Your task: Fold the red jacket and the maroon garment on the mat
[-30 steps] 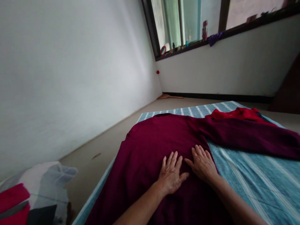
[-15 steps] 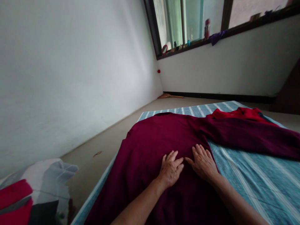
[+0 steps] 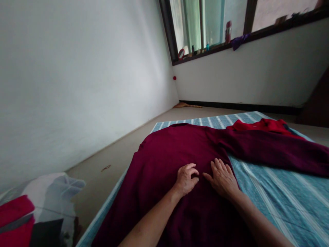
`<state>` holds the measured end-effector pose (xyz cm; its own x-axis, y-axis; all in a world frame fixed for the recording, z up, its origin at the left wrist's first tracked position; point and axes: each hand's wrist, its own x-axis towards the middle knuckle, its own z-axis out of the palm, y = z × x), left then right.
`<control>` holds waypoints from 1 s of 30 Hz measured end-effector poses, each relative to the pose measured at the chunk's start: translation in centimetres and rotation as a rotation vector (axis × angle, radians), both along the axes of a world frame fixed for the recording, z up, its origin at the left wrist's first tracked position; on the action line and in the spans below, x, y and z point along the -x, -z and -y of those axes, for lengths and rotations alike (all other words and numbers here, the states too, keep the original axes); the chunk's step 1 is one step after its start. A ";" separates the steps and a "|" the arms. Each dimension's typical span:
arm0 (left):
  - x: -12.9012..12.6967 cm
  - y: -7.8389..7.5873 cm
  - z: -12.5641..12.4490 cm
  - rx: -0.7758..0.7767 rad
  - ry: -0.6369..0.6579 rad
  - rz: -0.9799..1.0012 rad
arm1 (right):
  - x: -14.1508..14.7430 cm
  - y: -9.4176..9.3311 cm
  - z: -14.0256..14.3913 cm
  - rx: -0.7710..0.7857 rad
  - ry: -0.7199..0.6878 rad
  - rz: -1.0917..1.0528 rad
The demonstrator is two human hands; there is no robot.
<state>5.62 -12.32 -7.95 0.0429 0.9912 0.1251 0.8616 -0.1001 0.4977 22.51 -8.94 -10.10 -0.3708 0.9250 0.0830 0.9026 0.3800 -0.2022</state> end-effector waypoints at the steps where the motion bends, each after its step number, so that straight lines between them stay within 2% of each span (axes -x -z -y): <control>1: -0.1 0.0 -0.1 -0.003 -0.003 0.003 | 0.0 0.0 0.0 -0.004 0.001 0.003; 17: 0.9 -0.6 -1.4 0.068 0.092 0.045 | 0.0 0.8 -0.2 -0.032 0.003 -0.007; 30: 0.3 0.3 -1.2 -0.060 0.046 0.076 | 0.1 0.5 -0.2 -0.023 0.011 -0.026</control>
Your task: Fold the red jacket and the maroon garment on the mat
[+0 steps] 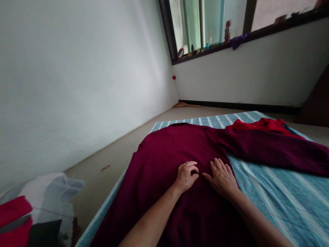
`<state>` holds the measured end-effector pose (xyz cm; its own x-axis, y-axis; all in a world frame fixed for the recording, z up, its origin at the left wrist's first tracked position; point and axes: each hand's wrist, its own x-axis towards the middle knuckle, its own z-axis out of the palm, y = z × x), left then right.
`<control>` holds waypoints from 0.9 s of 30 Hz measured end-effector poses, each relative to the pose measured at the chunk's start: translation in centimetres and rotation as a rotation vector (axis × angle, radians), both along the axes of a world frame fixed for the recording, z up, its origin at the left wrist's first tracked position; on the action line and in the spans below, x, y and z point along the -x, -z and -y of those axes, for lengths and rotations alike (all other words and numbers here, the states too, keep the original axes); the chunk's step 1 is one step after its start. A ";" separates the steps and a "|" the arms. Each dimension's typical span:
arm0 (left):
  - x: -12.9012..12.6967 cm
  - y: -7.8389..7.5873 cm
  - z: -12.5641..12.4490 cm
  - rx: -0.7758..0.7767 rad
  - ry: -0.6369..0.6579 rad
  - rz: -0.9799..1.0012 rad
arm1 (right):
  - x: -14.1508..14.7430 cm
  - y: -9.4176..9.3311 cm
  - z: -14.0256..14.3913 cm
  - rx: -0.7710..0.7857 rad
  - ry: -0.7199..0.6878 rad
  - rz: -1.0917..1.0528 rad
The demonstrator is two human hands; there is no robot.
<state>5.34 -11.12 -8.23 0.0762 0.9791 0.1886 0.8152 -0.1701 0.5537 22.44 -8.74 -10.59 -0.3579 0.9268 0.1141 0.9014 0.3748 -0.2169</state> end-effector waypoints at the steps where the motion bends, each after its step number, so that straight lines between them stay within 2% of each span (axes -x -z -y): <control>1: 0.0 0.0 0.0 -0.011 -0.007 0.001 | 0.0 0.0 0.0 -0.002 0.000 0.002; 27: 0.0 -0.3 -0.6 0.010 -0.075 -0.047 | -0.1 -0.4 0.1 -0.024 -0.010 -0.033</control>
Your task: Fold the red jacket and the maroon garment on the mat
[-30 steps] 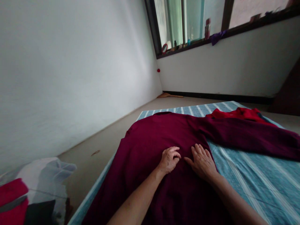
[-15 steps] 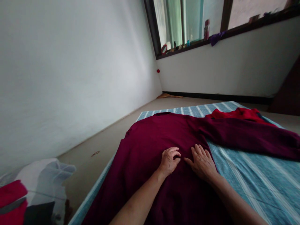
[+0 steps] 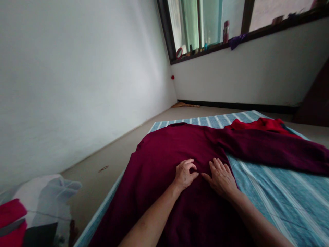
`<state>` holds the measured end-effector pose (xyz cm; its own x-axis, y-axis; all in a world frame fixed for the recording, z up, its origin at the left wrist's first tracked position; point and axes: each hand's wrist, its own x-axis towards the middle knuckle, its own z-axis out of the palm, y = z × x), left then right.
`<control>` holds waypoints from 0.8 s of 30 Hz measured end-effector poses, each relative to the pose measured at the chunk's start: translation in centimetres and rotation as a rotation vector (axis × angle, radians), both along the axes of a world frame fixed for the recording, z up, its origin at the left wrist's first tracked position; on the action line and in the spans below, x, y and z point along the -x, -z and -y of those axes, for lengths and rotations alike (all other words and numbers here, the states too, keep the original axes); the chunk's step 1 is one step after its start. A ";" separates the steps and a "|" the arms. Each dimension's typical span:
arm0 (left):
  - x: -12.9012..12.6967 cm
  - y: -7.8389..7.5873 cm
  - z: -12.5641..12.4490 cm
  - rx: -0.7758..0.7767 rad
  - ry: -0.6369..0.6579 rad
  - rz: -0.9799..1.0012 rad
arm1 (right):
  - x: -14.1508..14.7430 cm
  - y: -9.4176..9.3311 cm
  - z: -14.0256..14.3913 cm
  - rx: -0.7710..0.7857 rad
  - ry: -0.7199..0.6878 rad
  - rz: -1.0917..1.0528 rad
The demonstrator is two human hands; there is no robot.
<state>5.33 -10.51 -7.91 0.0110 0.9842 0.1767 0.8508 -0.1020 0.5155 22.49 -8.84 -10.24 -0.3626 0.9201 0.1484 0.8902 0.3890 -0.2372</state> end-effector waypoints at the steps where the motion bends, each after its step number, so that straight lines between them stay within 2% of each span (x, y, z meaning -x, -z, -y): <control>1: 0.0 0.1 0.0 -0.003 -0.008 0.000 | -0.1 -0.3 0.0 -0.017 0.006 -0.004; 4: 0.1 0.3 -0.2 -0.015 -0.025 0.005 | -0.7 -1.5 0.0 -0.080 0.057 -0.003; 6: 0.1 0.5 -0.2 -0.021 -0.024 0.010 | -1.5 -2.4 -0.2 -0.083 0.144 0.009; 9: 0.1 0.7 -0.2 -0.023 -0.026 0.019 | -2.9 -3.2 -0.9 0.038 0.285 -0.001; 12: 0.1 0.6 -0.2 -0.018 -0.036 0.029 | -4.4 -3.2 -1.9 0.222 0.335 -0.047; 18: 0.1 0.5 -0.2 0.001 -0.039 0.038 | -5.9 -2.2 -3.5 0.599 0.265 -0.326; 21: 0.2 0.5 -0.2 0.004 -0.041 0.036 | -5.9 -2.2 -3.3 0.728 0.212 -0.433; 24: 0.3 0.5 -0.2 -0.003 -0.041 0.030 | -5.8 -2.9 -2.8 0.817 0.171 -0.552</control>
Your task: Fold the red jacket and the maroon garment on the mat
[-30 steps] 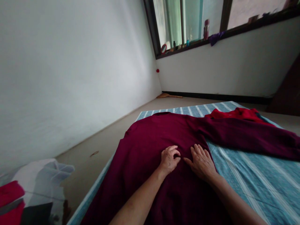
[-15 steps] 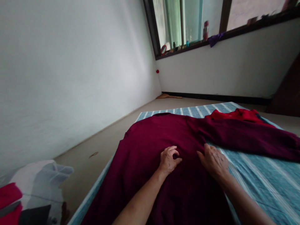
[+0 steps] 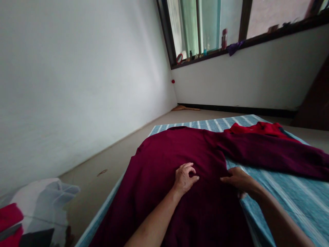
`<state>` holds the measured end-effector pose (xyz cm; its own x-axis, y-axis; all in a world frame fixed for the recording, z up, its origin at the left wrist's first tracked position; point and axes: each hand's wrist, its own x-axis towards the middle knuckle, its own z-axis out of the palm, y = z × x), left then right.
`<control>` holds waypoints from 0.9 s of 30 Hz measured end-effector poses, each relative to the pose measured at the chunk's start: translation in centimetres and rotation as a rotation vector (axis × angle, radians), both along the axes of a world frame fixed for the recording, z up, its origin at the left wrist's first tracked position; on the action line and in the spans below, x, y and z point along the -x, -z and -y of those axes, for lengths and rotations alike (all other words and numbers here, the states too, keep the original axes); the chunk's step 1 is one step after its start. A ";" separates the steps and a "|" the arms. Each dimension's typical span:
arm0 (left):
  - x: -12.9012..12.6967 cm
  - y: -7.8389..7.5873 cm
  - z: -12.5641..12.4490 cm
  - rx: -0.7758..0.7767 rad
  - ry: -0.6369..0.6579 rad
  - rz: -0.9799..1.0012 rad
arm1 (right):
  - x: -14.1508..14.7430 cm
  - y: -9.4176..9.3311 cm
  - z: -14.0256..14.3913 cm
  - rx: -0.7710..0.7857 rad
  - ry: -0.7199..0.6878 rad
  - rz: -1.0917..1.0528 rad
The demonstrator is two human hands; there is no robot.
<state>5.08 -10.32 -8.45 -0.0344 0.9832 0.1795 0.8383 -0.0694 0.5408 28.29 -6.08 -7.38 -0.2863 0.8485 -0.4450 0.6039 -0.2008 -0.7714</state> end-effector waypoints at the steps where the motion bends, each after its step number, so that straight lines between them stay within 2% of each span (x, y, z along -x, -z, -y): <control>1: 0.0 0.0 0.0 -0.004 0.001 -0.003 | 0.0 -0.4 0.2 0.017 -0.005 -0.047; 4: 0.0 0.0 0.0 -0.019 0.008 -0.015 | -0.5 -1.5 0.4 0.071 -0.001 -0.273; 7: 0.0 0.3 0.0 -0.036 0.014 -0.029 | -1.0 -1.6 0.2 0.135 0.038 -0.446; 13: -0.1 0.7 0.0 -0.027 0.003 -0.104 | -1.0 -0.1 0.3 0.149 0.002 -0.341; 17: -0.3 0.5 0.1 -0.001 -0.013 -0.123 | -0.6 -0.2 0.7 0.154 -0.057 -0.231; 22: -0.3 0.3 0.0 0.018 -0.021 -0.119 | -0.7 -1.5 1.0 0.171 -0.063 -0.676; 27: -0.3 0.1 0.1 0.041 0.003 -0.134 | -1.4 -1.8 1.0 0.141 -0.146 -0.422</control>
<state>5.35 -10.43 -8.59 -0.0101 0.9898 0.1424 0.9029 -0.0522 0.4267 29.64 -7.08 -5.55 -0.5787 0.7258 -0.3718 0.2726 -0.2576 -0.9270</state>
